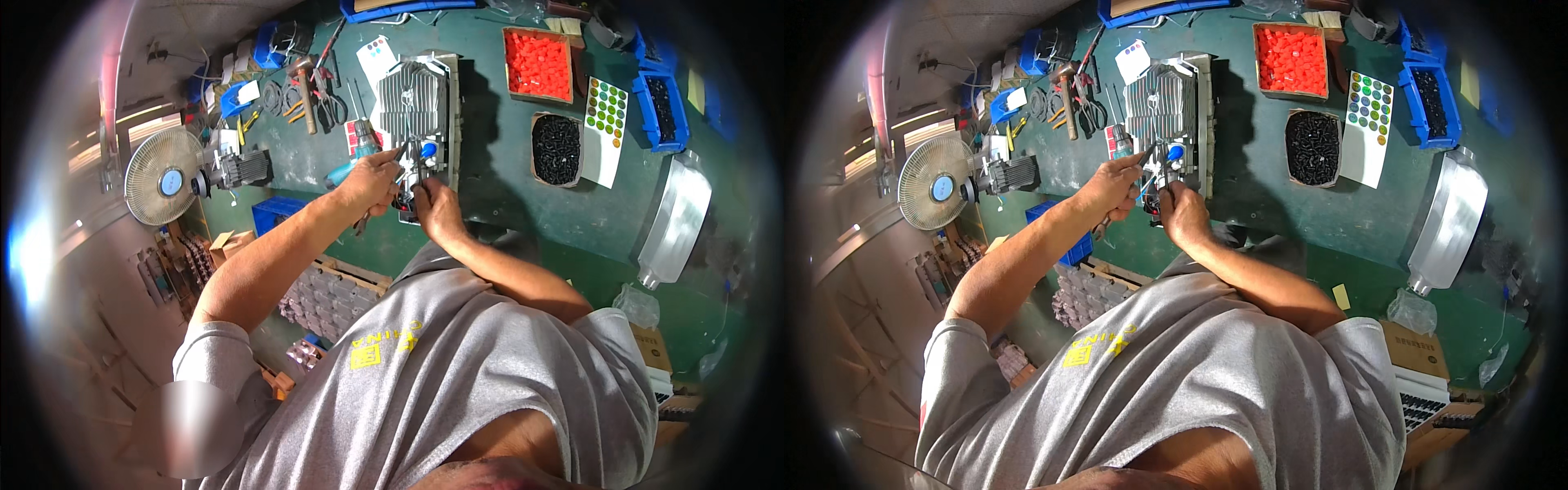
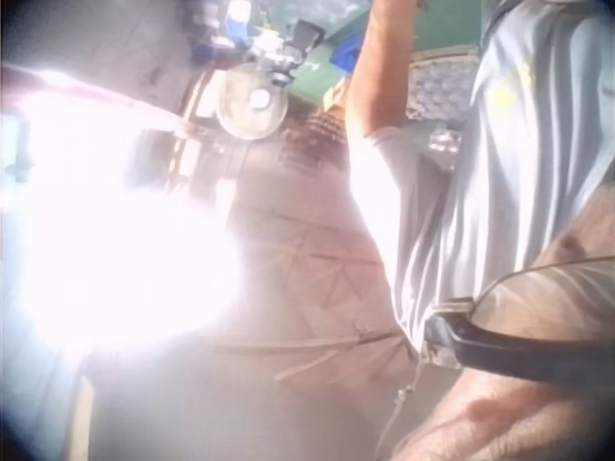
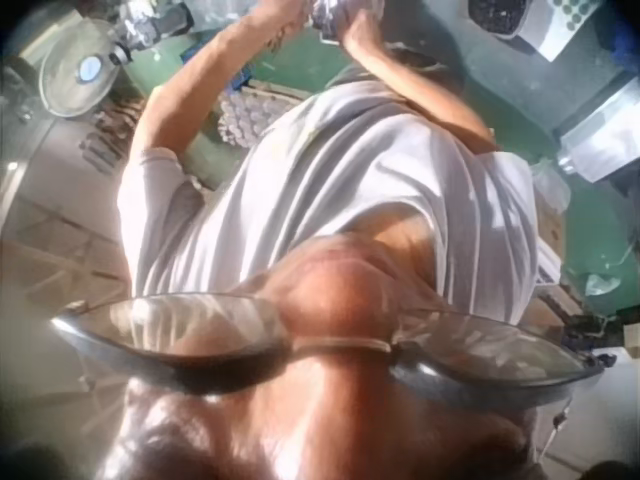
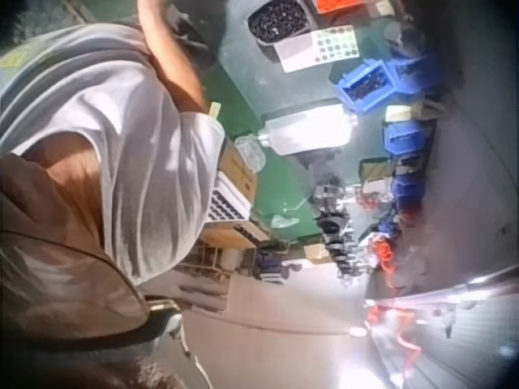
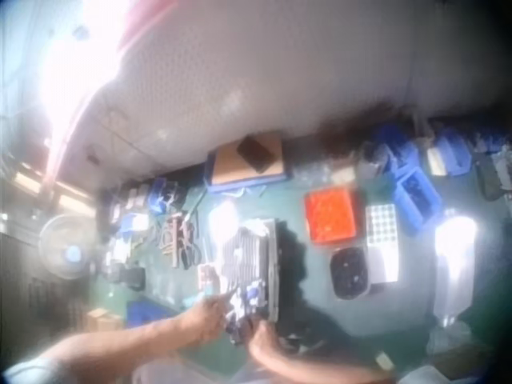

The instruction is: The person unpacks a metal casing and attaches it to a motor assembly. They then use a power drill to secure the casing, followed by manual adjustments and the use of a hammer to fit components. Finally, they connect a small circuit board to the assembly.

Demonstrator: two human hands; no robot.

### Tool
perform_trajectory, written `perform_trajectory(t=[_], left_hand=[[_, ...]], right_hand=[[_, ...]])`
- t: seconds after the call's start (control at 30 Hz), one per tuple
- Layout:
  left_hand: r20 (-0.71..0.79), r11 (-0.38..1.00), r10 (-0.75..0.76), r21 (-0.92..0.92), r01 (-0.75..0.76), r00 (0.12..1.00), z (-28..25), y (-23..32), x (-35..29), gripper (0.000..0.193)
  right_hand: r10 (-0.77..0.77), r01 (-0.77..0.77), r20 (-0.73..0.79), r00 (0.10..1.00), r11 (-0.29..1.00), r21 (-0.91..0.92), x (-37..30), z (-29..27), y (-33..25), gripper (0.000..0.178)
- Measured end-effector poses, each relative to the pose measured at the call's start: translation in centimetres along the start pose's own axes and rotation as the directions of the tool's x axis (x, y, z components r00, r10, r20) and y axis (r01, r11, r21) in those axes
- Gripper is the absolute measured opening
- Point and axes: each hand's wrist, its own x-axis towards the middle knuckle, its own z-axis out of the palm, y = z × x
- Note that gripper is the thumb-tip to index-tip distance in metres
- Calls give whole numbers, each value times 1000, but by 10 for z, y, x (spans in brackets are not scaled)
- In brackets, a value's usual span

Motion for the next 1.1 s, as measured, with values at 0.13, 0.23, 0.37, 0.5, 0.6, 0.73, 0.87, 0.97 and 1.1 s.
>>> perform_trajectory(t=[0.13, 0.23, 0.37, 0.5, 0.6, 0.73, 0.87, 0.97, 1.1], left_hand=[[-20, 1000, 31, -2, -31, 999, 3, -12, 2, 44], [31, 995, 94, -26, -93, 995, -1, -25, 8, 39], [54, 982, 172, -94, -167, 984, -3, -53, 4, 38], [23, 908, 313, -299, -292, 949, -14, -65, -17, 24], [-30, 891, 396, -228, -392, 918, -32, -100, -19, 25], [-97, 916, 349, -175, -361, 932, -38, -134, -26, 34], [-87, 905, 393, -139, -402, 915, -32, -138, -34, 43], [-55, 917, 371, -137, -375, 927, -28, -143, -33, 48], [-46, 911, 392, -123, -395, 919, -21, -143, -38, 51]], right_hand=[[34, -34, 29, 999, 999, -5, 1, 0, 0, 27], [16, -16, 10, 1000, 1000, 6, 5, 3, 5, 26], [-61, 58, -22, 998, 994, -97, 4, 5, 7, 24], [-122, 123, -57, 991, 992, 14, 7, 9, 15, 19], [67, -83, 96, 993, 982, 169, 3, 6, 8, 27], [131, -182, 169, 977, 924, 337, 2, 2, -2, 27], [154, -209, 181, 971, 914, 347, -1, -3, -8, 23], [158, -210, 166, 973, 905, 370, -4, -2, -12, 24], [128, -147, 77, 989, 925, 350, -1, 4, -6, 19]])
